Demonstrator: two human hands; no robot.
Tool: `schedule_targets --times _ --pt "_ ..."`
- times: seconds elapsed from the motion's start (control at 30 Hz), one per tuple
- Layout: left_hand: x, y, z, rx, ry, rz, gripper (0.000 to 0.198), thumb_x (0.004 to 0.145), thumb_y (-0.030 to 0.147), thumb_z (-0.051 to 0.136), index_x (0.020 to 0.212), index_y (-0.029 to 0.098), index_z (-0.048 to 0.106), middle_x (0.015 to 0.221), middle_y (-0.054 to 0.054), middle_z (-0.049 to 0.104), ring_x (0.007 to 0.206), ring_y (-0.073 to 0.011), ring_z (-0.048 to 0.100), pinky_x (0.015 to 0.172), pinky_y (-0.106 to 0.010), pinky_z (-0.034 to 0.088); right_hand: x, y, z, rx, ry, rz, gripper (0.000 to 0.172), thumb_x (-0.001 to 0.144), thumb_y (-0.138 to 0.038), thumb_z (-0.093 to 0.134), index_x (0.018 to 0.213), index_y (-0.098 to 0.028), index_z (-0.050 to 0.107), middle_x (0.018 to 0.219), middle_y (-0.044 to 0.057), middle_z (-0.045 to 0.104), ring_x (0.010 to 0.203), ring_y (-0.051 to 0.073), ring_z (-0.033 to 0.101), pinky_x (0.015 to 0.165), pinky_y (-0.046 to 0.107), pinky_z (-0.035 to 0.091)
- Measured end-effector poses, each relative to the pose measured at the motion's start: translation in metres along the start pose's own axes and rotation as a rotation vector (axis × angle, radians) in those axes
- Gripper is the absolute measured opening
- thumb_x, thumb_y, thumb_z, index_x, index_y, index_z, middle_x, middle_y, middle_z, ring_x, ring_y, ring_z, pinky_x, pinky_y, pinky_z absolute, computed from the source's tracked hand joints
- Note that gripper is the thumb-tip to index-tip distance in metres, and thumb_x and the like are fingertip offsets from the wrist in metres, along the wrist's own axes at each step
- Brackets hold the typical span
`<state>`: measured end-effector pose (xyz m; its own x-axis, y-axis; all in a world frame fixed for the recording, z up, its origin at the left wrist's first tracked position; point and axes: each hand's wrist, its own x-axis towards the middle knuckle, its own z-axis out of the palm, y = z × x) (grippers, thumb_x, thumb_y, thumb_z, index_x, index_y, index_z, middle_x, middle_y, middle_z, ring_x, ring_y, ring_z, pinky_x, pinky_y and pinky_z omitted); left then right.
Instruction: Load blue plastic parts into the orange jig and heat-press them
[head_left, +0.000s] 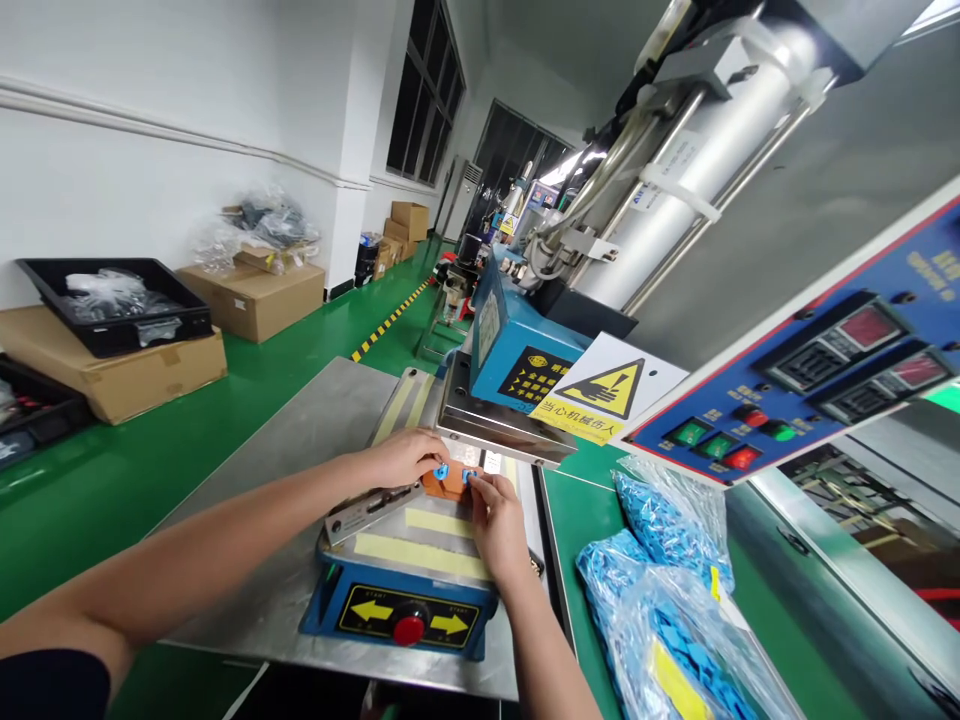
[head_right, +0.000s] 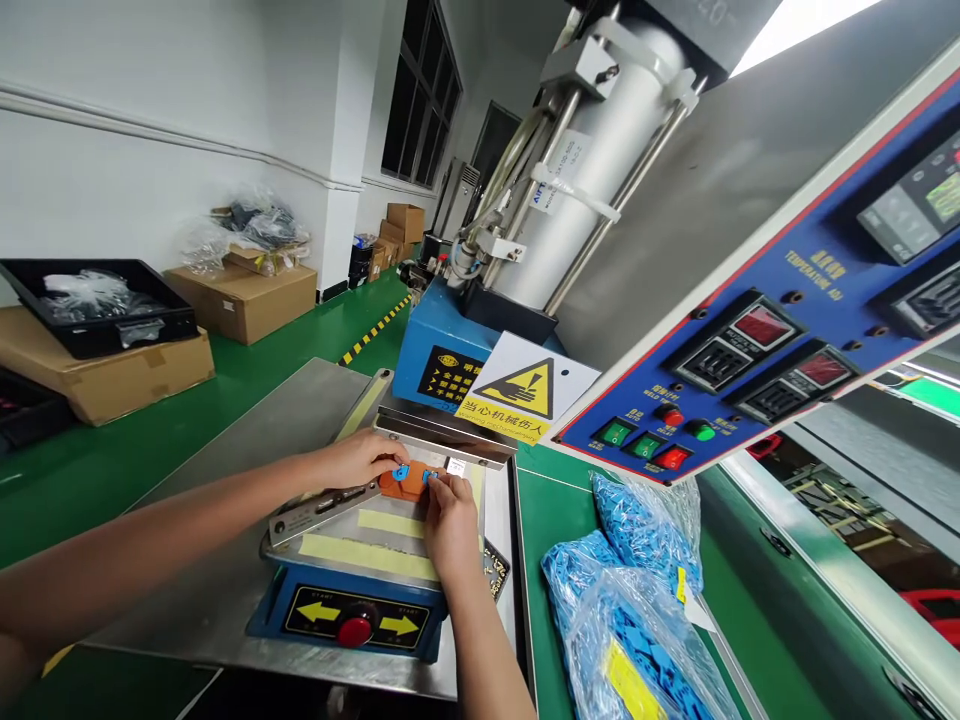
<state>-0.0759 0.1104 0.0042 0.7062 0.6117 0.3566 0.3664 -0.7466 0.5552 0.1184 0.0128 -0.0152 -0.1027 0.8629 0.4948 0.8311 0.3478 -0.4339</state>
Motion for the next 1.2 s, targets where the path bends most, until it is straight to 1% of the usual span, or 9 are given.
schedule_targets --times 0.1,0.2,0.37,0.53,0.7,0.9,1.0,1.13,1.2 --pt "0.0 0.001 -0.001 0.0 -0.012 -0.024 0.017 0.082 0.013 0.055 0.091 0.021 0.067 0.083 0.0 0.07 0.077 -0.0148 0.063 0.068 -0.023 0.043 -0.002 0.002 0.0 0.017 0.028 0.018 0.032 0.091 -0.013 0.04 0.112 -0.017 0.064 0.099 0.011 0.063 0.091 0.02 0.059 0.082 0.032 0.05" --pt "-0.002 0.0 -0.001 0.009 0.009 -0.022 0.019 0.082 0.013 0.055 0.097 0.021 0.066 0.084 0.0 0.07 0.078 -0.0148 0.063 0.069 -0.023 0.043 0.001 -0.003 0.0 -0.077 0.009 0.042 0.039 0.086 -0.006 0.039 0.117 -0.013 0.062 0.101 0.013 0.062 0.091 0.021 0.058 0.082 0.033 0.05" --pt "-0.006 -0.002 0.0 0.041 0.033 0.033 0.015 0.084 0.014 0.054 0.089 0.019 0.066 0.085 -0.001 0.069 0.078 -0.0144 0.062 0.073 -0.024 0.044 0.008 -0.012 -0.001 -0.244 -0.048 0.051 0.041 0.082 -0.001 0.04 0.111 -0.013 0.066 0.1 0.012 0.064 0.092 0.023 0.055 0.083 0.033 0.048" --pt "-0.005 -0.006 0.003 0.085 0.015 0.097 0.021 0.087 0.012 0.047 0.086 0.02 0.067 0.085 -0.001 0.067 0.075 -0.0135 0.061 0.068 -0.022 0.043 0.011 -0.013 -0.003 -0.341 -0.096 0.034 0.035 0.084 -0.004 0.043 0.1 -0.018 0.07 0.095 0.009 0.066 0.09 0.023 0.054 0.079 0.032 0.046" --pt "-0.005 -0.003 0.001 0.1 -0.005 0.099 0.023 0.087 0.012 0.045 0.087 0.019 0.067 0.087 -0.002 0.068 0.077 -0.0143 0.061 0.068 -0.023 0.043 0.011 0.0 -0.001 -0.079 -0.007 0.126 0.035 0.08 -0.003 0.044 0.097 -0.019 0.071 0.094 0.008 0.066 0.09 0.02 0.058 0.081 0.03 0.048" --pt "-0.003 0.002 -0.003 0.045 -0.007 -0.008 0.02 0.086 0.014 0.046 0.089 0.019 0.065 0.089 -0.003 0.069 0.083 -0.0163 0.062 0.073 -0.025 0.044 0.016 0.01 0.0 0.229 0.049 0.247 0.033 0.077 -0.01 0.045 0.093 -0.018 0.072 0.088 0.007 0.067 0.082 0.018 0.063 0.076 0.031 0.051" --pt "-0.007 0.002 -0.006 0.018 0.005 -0.049 0.019 0.087 0.02 0.046 0.09 0.019 0.065 0.09 -0.003 0.069 0.085 -0.0175 0.062 0.075 -0.026 0.045 0.006 0.019 -0.014 0.288 0.159 0.245 0.032 0.077 -0.016 0.045 0.097 -0.016 0.07 0.094 0.008 0.069 0.086 0.019 0.064 0.076 0.032 0.052" --pt "-0.027 0.0 -0.014 -0.037 0.109 -0.103 0.018 0.086 0.024 0.046 0.089 0.02 0.064 0.089 -0.003 0.068 0.083 -0.0166 0.062 0.075 -0.026 0.047 -0.032 0.057 -0.04 0.138 0.338 0.337 0.031 0.077 -0.022 0.046 0.098 -0.016 0.069 0.101 0.011 0.069 0.093 0.023 0.064 0.079 0.036 0.051" --pt "-0.04 0.001 -0.018 -0.085 0.187 -0.148 0.018 0.086 0.027 0.046 0.088 0.02 0.063 0.09 -0.003 0.068 0.081 -0.0156 0.062 0.071 -0.024 0.048 -0.055 0.08 -0.047 0.057 0.27 0.454 0.031 0.076 -0.022 0.046 0.096 -0.015 0.069 0.098 0.013 0.07 0.089 0.024 0.066 0.075 0.037 0.053"
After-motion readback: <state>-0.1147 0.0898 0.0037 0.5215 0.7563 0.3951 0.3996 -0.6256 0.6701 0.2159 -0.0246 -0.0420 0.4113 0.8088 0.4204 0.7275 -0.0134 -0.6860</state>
